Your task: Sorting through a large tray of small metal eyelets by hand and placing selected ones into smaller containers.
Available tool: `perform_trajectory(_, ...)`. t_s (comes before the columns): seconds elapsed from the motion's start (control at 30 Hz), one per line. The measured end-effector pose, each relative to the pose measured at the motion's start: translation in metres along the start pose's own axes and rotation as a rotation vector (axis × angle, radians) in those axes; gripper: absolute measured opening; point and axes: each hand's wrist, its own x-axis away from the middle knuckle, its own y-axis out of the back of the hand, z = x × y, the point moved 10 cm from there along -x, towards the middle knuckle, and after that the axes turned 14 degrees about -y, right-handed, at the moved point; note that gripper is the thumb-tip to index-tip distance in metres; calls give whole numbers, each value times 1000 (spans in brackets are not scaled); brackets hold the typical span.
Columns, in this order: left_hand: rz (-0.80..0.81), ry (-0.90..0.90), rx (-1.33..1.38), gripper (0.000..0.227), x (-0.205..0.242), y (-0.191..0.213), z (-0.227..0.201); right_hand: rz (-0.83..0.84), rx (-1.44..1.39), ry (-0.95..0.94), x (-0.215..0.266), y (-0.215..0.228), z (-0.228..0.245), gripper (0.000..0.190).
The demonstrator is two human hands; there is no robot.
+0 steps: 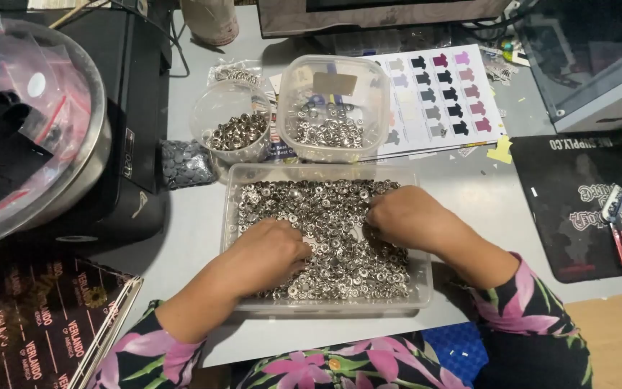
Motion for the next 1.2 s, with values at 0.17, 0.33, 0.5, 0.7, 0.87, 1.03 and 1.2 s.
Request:
perform_trajectory(0.17,2,16,-3,11,1,2,0,3,12,1,-6,-11,0,11)
perform_trajectory(0.33,-25,3,-25,13,0,4,0,46,-23,-19,-6,1,2,12)
perform_trajectory(0.5,40,44,28,16,2,8,-2,49,-92,-12,-6,6,1,18)
perform_trajectory(0.7,37,44,44,17,1,8,-2,33,-62,-27,-5,7,2,21)
perform_trajectory(0.87,36,29,22,20,1,2,1,78,-39,-32,-7,0,5,19)
perform_trajectory(1.03,52,38,29,22,1,4,0,74,-17,-6,-10,-9,6,19)
perform_trajectory(1.2,57,60,50,21,4,8,-2,104,-64,33,-12,-22,3,19)
